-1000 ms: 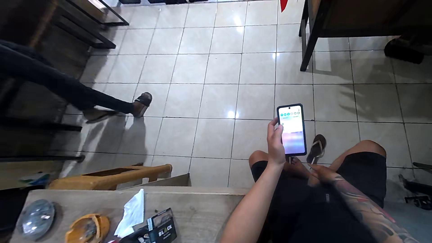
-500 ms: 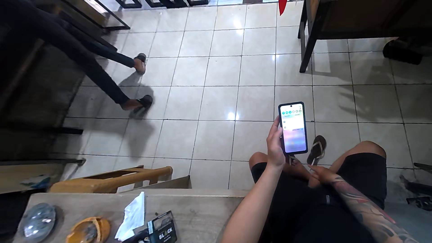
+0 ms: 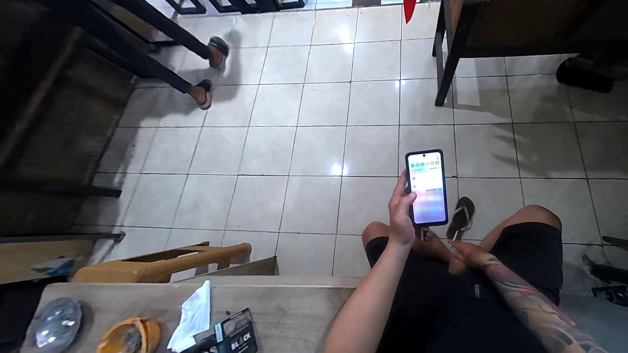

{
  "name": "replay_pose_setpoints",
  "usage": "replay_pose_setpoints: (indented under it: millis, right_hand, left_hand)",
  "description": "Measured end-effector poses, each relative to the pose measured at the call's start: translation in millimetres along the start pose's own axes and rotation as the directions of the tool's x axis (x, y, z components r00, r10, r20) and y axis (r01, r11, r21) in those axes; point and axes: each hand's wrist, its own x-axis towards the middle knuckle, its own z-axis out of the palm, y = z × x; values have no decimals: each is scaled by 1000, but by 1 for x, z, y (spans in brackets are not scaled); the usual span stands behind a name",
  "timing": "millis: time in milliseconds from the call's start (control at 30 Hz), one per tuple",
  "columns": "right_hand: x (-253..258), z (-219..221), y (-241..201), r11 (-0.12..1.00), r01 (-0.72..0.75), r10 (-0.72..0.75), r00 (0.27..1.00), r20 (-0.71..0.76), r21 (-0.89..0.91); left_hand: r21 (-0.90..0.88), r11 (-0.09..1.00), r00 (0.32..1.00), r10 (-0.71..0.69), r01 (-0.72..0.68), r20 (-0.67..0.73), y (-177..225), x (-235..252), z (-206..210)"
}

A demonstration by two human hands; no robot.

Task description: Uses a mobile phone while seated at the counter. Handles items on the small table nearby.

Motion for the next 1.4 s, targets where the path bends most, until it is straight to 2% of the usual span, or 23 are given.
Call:
replay_pose_setpoints:
  millis: [300, 467, 567, 700, 867, 1067, 1333, 1400]
  right_hand:
    - [2, -2, -2, 999, -31, 31, 1000, 7, 20]
    - [-3, -2, -4, 998, -24, 24, 1000, -3, 53]
    - [-12, -9, -21, 994, -103, 101, 994, 40, 44]
    - [-9, -8, -12, 996, -27, 26, 1000, 9, 79]
    - [-2, 5, 2, 991, 13, -8, 999, -44, 134]
    - [19, 23, 23, 997, 7, 1, 995, -100, 82]
    - [18, 24, 26, 997, 35, -29, 996, -86, 71]
    - [8, 15, 15, 997, 27, -23, 998, -62, 68]
  left_hand:
    - [16, 1000, 1000, 24, -24, -10, -1, 3, -2]
    - [-31, 997, 998, 67, -66, 12, -5, 4, -5]
    - [-74, 996, 998, 54, -58, -45, -2, 3, -1]
    - [-88, 995, 994, 37, -46, -103, 2, 2, 2]
    - [-148, 989, 999, 25, -28, -21, 2, 2, 2]
    - [-202, 979, 1000, -9, 12, 15, 2, 2, 5]
    - [-184, 983, 1000, 6, -4, 11, 1, -1, 5]
    - [-192, 981, 1000, 18, -15, 17, 2, -1, 5]
